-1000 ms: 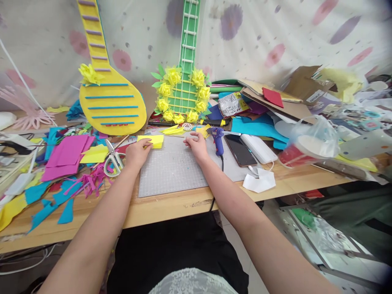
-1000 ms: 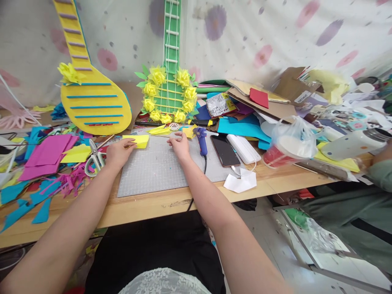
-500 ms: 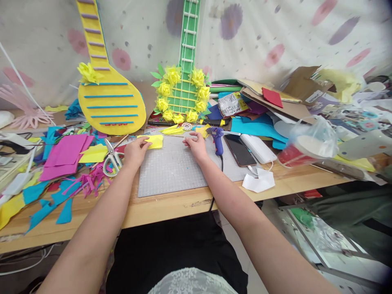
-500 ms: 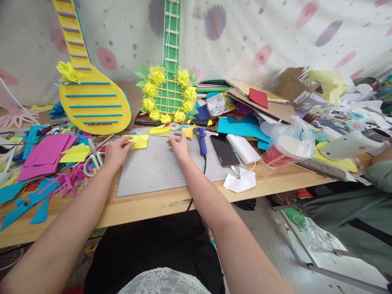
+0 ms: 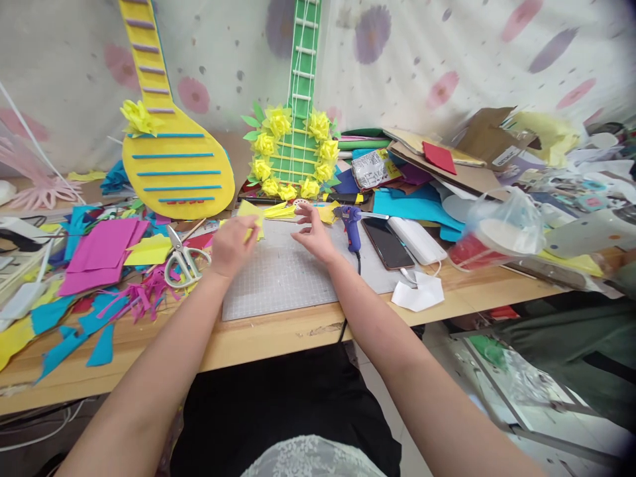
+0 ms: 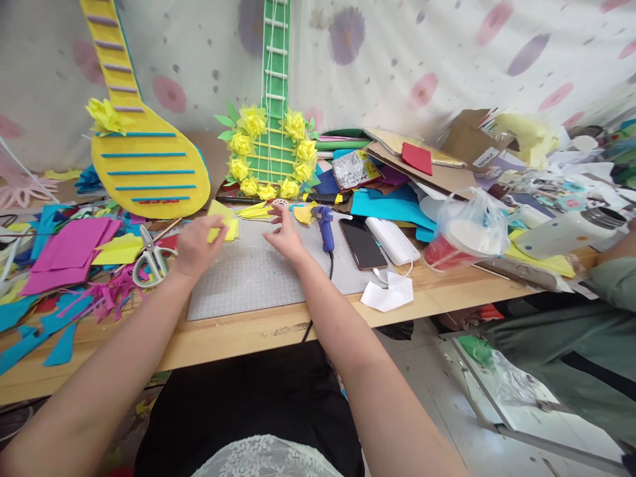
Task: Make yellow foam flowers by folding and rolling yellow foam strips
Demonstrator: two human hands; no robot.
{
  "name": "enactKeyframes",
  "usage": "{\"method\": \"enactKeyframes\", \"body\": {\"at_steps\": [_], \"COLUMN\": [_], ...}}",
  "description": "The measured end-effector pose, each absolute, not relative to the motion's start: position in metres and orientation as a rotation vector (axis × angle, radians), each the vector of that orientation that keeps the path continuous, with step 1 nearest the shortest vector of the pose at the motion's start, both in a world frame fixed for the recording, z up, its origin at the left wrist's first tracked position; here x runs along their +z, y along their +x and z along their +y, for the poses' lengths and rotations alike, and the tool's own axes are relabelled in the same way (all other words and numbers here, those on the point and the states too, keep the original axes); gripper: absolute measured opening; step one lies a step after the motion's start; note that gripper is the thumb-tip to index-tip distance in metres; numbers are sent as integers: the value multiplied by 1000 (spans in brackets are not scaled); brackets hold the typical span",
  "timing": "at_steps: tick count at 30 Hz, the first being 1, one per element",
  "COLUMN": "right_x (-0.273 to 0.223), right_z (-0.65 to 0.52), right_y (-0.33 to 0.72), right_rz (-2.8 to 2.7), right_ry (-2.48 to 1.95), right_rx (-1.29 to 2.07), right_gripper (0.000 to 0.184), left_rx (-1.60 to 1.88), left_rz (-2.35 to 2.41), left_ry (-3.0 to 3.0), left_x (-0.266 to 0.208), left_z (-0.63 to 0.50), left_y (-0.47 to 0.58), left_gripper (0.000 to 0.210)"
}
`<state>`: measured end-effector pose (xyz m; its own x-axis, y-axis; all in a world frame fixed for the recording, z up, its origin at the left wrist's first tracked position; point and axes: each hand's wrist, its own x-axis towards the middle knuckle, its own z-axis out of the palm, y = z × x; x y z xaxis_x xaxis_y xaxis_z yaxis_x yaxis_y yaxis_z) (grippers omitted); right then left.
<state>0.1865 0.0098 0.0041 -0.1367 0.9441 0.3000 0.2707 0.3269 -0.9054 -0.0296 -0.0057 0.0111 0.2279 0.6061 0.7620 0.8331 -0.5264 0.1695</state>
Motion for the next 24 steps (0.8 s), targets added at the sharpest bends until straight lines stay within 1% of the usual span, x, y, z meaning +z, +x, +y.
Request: {"method": "enactKeyframes", "body": {"at_steps": [2,3,5,9,11,15,17,19,21,24], "right_x": [5,4,3,1,1,2,3,4,7,12], "right_z": [9,9,10,13,14,15,15,15,14,13], "right_y": [191,194,197,200,200,201,203,206,208,211], "right_rz": [-1837,-1916,-2032,-2137,-2117,-1985,-1927,-1911,-1918,-1895], "right_ry": [-1071,-1062,-1084,-1122,-1168,-1244,-1234,-1232,-1274,-1366], "right_rx": [790,756,707,771,812,933,987,1003,971,922], "right_gripper": [75,77,75,66,59,49,49,48,44,40], "left_rx": [-963,-880,-802,-705,-703,-809,-879,-937,-945,-898], "left_rz": [-1207,-1160,-1155,-1320,-1431,-1727,-1905,-2010,-2013,-1968], "left_ry": [-2449,-2510,-2557,-2623,-2666,-2678,-2625,-2568,-2561,-2610], "left_x": [6,3,-3,-5,-3,3,6,7,8,9], "left_z": [-9,-11,-14,-20,-24,-29,-29,-28,-26,-26], "left_y": [-12,-4,7,10,6,-3,-9,-14,-18,-20], "left_gripper": [23,24,26,31,39,65,66,62,60,66]}}
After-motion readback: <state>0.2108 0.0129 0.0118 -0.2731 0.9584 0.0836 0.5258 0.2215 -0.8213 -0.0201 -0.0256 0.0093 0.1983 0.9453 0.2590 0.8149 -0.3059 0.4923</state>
